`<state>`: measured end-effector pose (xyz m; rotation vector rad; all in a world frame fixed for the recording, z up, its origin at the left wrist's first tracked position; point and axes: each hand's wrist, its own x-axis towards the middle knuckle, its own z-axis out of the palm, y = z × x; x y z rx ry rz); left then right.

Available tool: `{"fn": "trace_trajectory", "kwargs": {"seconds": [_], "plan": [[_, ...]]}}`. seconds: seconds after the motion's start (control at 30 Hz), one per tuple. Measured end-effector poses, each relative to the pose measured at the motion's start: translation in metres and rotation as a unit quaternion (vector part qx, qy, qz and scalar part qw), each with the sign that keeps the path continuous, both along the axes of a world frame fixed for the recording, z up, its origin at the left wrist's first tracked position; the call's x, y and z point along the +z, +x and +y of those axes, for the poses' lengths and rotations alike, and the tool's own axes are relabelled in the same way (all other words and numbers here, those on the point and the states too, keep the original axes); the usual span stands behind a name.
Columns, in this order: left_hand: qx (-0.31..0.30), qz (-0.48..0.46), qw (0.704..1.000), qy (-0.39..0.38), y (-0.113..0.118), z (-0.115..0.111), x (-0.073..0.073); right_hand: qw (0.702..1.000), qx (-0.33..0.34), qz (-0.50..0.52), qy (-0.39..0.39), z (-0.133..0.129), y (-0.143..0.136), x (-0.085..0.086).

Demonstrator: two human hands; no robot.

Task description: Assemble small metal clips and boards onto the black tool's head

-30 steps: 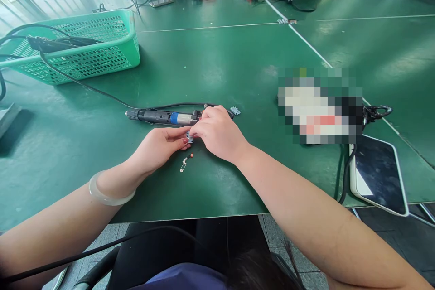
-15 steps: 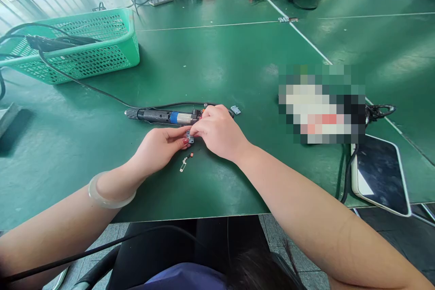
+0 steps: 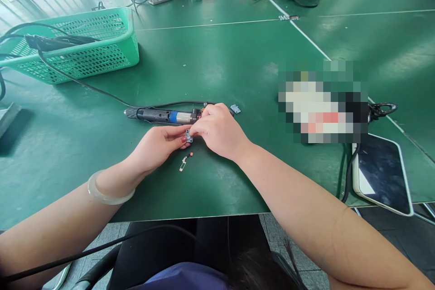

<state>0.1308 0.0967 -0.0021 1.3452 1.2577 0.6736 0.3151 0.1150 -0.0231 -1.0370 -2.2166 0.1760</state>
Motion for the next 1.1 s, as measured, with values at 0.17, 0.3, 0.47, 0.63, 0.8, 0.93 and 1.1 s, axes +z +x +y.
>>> {"fn": "trace_trajectory", "kwargs": {"seconds": [0.17, 0.3, 0.47, 0.63, 0.8, 0.93, 1.1], "plan": [[-0.006, 0.004, 1.000, -0.001, 0.001, -0.001, 0.001, 1.000, -0.011, -0.004, 0.002, -0.001, 0.000, 0.000], [-0.019, 0.000, 1.000, 0.003, 0.000, 0.000, 0.000, 1.000, -0.018, -0.009, 0.014, -0.002, -0.001, 0.001], [-0.018, 0.006, 1.000, 0.014, 0.000, 0.002, -0.002, 0.999, -0.020, -0.031, 0.034, -0.003, -0.002, 0.002], [0.004, 0.017, 1.000, 0.008, 0.003, 0.002, -0.003, 0.999, -0.017, -0.038, 0.034, -0.003, -0.002, 0.005], [0.027, 0.020, 0.999, 0.003, 0.005, 0.002, -0.002, 0.999, -0.045, -0.002, 0.006, -0.007, 0.001, 0.014], [0.032, 0.021, 0.999, 0.000, 0.006, 0.002, -0.001, 0.988, -0.108, 0.034, -0.104, -0.016, 0.005, 0.020], [0.035, -0.011, 0.999, -0.008, 0.008, 0.001, -0.001, 0.944, -0.102, 0.043, -0.312, -0.019, 0.004, 0.019]]}}
